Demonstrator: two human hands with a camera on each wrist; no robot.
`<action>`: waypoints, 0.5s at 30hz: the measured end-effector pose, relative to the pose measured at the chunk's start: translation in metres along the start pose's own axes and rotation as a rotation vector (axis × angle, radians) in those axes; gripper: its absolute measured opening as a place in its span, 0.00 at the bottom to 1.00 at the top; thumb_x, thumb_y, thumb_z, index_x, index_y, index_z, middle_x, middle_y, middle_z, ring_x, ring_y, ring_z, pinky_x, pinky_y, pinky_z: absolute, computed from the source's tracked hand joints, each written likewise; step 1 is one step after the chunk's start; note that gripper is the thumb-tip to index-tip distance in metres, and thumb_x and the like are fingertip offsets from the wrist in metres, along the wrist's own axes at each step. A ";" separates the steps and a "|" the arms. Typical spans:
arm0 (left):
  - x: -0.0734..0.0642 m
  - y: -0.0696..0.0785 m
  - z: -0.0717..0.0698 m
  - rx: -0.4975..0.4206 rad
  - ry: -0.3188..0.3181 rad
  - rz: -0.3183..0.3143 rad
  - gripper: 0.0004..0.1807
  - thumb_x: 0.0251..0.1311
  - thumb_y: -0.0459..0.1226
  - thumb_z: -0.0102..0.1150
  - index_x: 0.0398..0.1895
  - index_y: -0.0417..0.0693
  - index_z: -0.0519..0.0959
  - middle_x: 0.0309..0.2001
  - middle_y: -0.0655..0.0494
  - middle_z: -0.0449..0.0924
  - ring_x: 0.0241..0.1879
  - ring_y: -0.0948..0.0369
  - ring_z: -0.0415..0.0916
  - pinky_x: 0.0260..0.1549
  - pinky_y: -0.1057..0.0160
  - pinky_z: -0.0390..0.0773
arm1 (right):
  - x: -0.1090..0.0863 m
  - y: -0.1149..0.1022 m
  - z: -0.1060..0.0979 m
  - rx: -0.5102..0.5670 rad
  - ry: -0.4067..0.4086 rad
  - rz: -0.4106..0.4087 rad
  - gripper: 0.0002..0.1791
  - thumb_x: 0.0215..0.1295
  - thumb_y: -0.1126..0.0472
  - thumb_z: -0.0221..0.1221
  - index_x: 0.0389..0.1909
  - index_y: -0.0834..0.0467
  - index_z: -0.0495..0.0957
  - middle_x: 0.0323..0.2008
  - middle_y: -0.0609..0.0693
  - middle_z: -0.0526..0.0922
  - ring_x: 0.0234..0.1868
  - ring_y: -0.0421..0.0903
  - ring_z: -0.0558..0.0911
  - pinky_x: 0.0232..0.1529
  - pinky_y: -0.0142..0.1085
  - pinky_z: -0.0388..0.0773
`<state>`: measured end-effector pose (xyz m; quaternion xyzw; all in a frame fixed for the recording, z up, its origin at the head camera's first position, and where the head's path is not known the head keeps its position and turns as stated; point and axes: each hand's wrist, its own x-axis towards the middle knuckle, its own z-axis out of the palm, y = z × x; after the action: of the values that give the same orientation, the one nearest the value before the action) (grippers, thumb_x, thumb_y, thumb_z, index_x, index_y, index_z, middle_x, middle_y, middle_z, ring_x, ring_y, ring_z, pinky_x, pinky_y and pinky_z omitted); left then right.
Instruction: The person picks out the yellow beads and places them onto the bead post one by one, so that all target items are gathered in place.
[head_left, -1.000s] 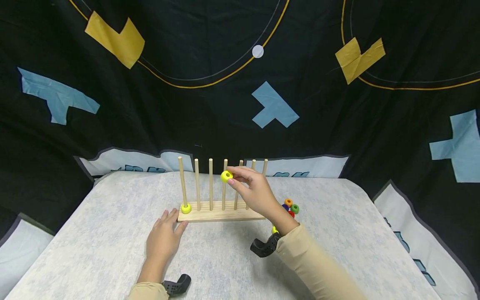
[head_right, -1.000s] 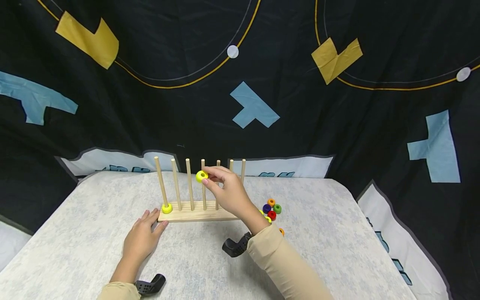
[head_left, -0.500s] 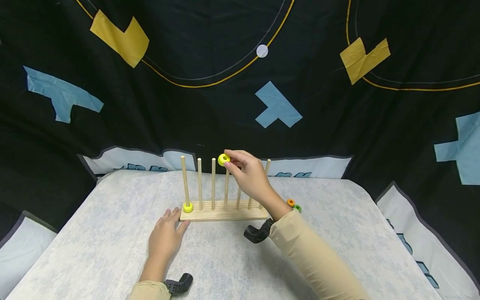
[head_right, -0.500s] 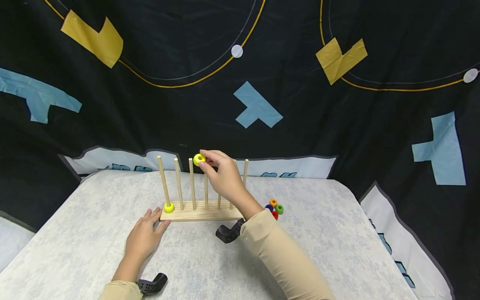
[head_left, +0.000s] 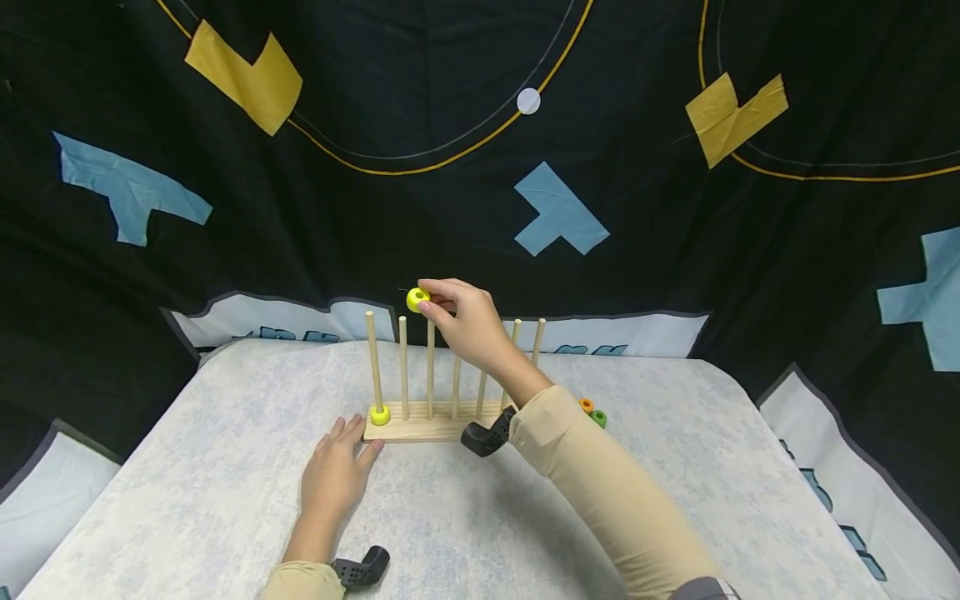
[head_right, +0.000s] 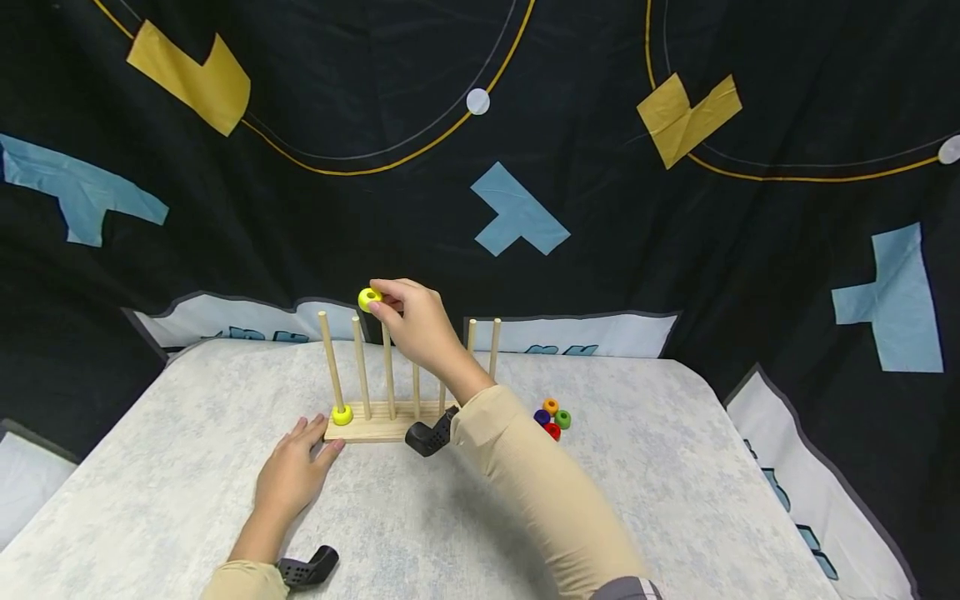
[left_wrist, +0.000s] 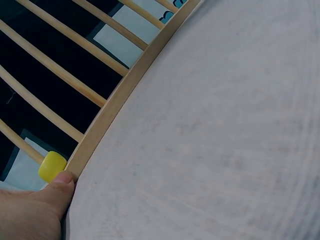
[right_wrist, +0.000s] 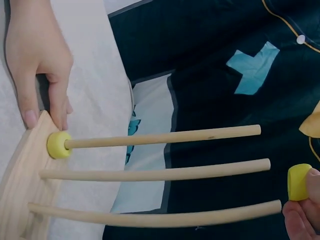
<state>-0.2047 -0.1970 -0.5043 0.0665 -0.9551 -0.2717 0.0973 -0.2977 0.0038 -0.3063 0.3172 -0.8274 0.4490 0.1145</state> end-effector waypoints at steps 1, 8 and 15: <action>0.000 0.000 0.000 -0.003 -0.002 -0.002 0.34 0.71 0.50 0.54 0.72 0.39 0.64 0.74 0.43 0.61 0.77 0.42 0.51 0.76 0.41 0.49 | 0.003 -0.001 0.002 -0.003 -0.012 0.006 0.22 0.69 0.60 0.62 0.62 0.58 0.77 0.58 0.52 0.82 0.52 0.44 0.84 0.53 0.25 0.81; 0.000 0.000 -0.001 -0.016 -0.002 -0.001 0.33 0.71 0.49 0.55 0.71 0.38 0.65 0.74 0.43 0.62 0.77 0.43 0.52 0.76 0.42 0.49 | 0.018 -0.009 0.015 -0.025 -0.073 0.024 0.23 0.69 0.58 0.61 0.63 0.57 0.76 0.57 0.51 0.82 0.50 0.42 0.84 0.51 0.24 0.82; 0.000 0.002 -0.001 -0.017 -0.003 -0.004 0.33 0.71 0.49 0.55 0.71 0.38 0.65 0.74 0.44 0.63 0.77 0.43 0.52 0.76 0.42 0.50 | 0.021 -0.016 0.025 -0.037 -0.106 0.013 0.22 0.70 0.58 0.60 0.63 0.57 0.76 0.56 0.51 0.83 0.49 0.42 0.83 0.48 0.21 0.81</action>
<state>-0.2048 -0.1960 -0.5022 0.0671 -0.9528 -0.2803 0.0958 -0.3009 -0.0315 -0.2997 0.3332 -0.8425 0.4169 0.0735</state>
